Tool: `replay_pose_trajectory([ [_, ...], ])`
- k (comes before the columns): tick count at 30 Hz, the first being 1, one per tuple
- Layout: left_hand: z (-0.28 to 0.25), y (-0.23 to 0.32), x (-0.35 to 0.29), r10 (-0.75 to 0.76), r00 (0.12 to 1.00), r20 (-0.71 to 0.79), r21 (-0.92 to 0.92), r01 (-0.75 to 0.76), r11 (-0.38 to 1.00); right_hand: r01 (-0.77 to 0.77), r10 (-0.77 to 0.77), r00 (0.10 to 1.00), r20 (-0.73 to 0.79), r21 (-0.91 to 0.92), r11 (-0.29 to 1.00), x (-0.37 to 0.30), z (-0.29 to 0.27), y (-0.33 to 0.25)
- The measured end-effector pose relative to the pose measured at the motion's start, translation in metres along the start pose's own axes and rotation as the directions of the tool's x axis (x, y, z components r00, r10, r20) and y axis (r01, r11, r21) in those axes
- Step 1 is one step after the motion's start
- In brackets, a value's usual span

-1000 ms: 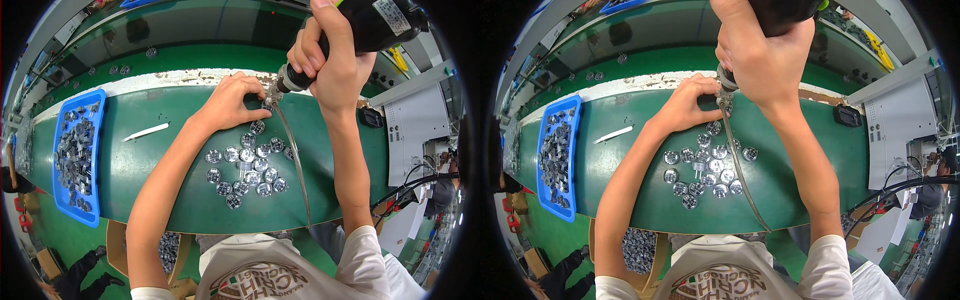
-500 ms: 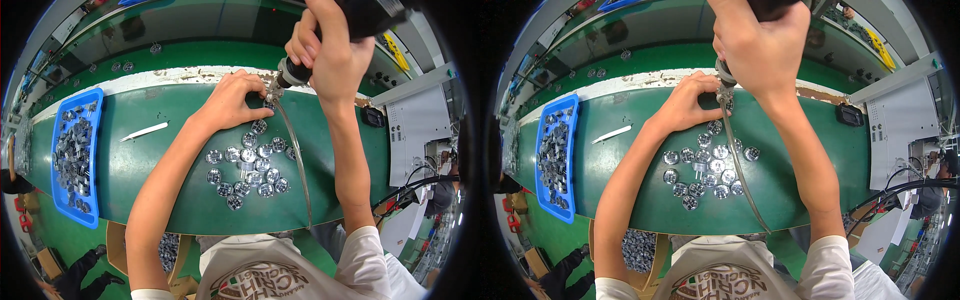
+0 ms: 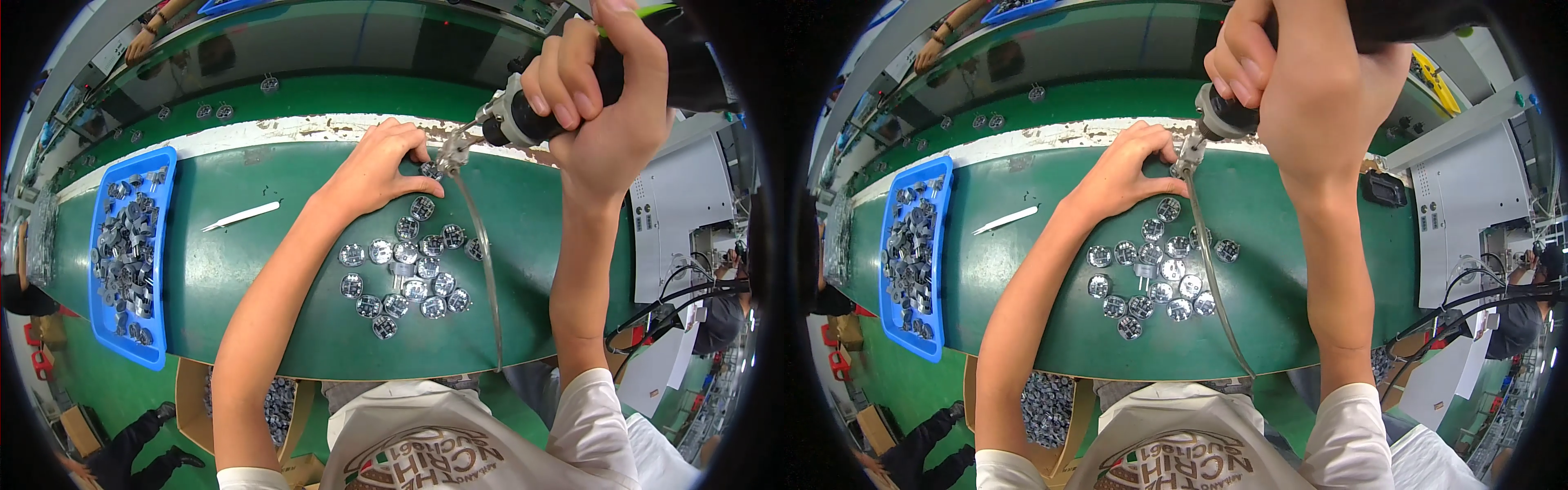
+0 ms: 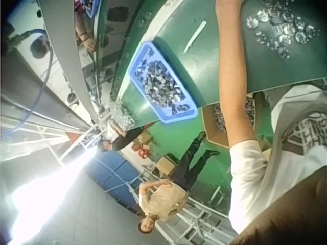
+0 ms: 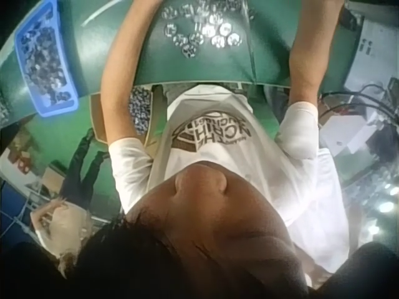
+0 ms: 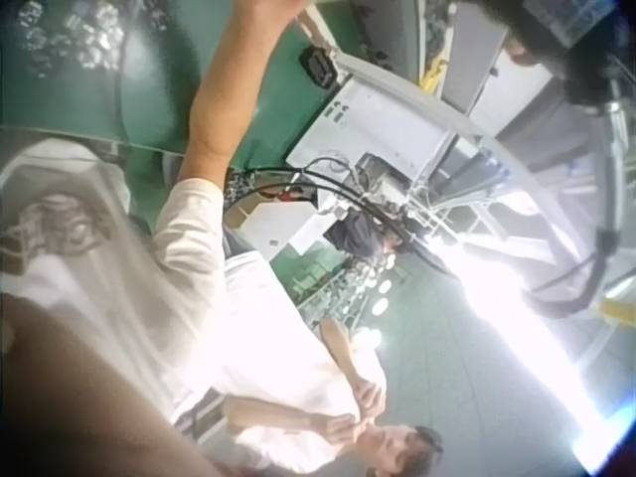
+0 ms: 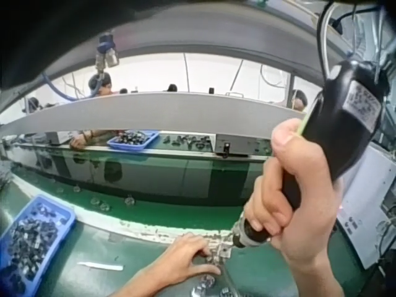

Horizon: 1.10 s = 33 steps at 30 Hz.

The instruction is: The person assembles small circular metal components using an electric screwdriver at a factory workstation.

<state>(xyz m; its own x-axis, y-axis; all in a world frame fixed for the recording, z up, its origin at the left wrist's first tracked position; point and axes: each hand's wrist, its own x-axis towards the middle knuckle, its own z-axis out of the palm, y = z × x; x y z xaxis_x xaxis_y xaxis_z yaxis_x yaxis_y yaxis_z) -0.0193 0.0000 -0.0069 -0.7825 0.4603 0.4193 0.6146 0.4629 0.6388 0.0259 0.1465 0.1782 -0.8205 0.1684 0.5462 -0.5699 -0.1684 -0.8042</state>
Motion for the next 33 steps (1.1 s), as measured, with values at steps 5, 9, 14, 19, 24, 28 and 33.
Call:
replay_pose_trajectory([
  [5,-0.001,0.001,-0.001,-0.024,1.0,-0.002,0.009,0.024,1.0,-0.085,0.081,0.994,0.078,0.051,0.995,0.006,-0.007,0.026],
  [9,-0.001,0.005,0.001,-0.048,0.999,0.01,0.021,0.048,0.999,-0.082,0.076,0.99,0.12,0.05,0.995,0.006,-0.012,0.04],
  [14,-0.001,0.004,0.0,-0.046,0.999,0.005,0.029,0.046,0.999,-0.087,0.079,0.989,0.126,0.062,0.994,0.004,-0.011,0.044],
  [19,-0.002,0.003,0.0,-0.034,0.999,-0.002,0.032,0.034,0.999,-0.081,0.072,0.989,0.133,0.066,0.995,0.003,-0.01,0.046],
  [24,0.001,0.001,-0.001,-0.014,1.0,-0.025,0.033,0.015,0.999,-0.086,0.084,0.99,0.111,0.011,0.996,0.007,-0.01,0.054],
  [28,0.004,0.002,-0.002,-0.037,0.998,-0.04,0.015,0.038,0.999,-0.087,0.071,0.984,0.163,0.095,0.992,0.011,-0.004,0.056],
  [33,-0.001,0.005,-0.002,-0.088,0.996,-0.005,0.061,0.088,0.994,-0.115,0.094,0.976,0.198,0.095,0.989,0.012,-0.006,0.058],
])
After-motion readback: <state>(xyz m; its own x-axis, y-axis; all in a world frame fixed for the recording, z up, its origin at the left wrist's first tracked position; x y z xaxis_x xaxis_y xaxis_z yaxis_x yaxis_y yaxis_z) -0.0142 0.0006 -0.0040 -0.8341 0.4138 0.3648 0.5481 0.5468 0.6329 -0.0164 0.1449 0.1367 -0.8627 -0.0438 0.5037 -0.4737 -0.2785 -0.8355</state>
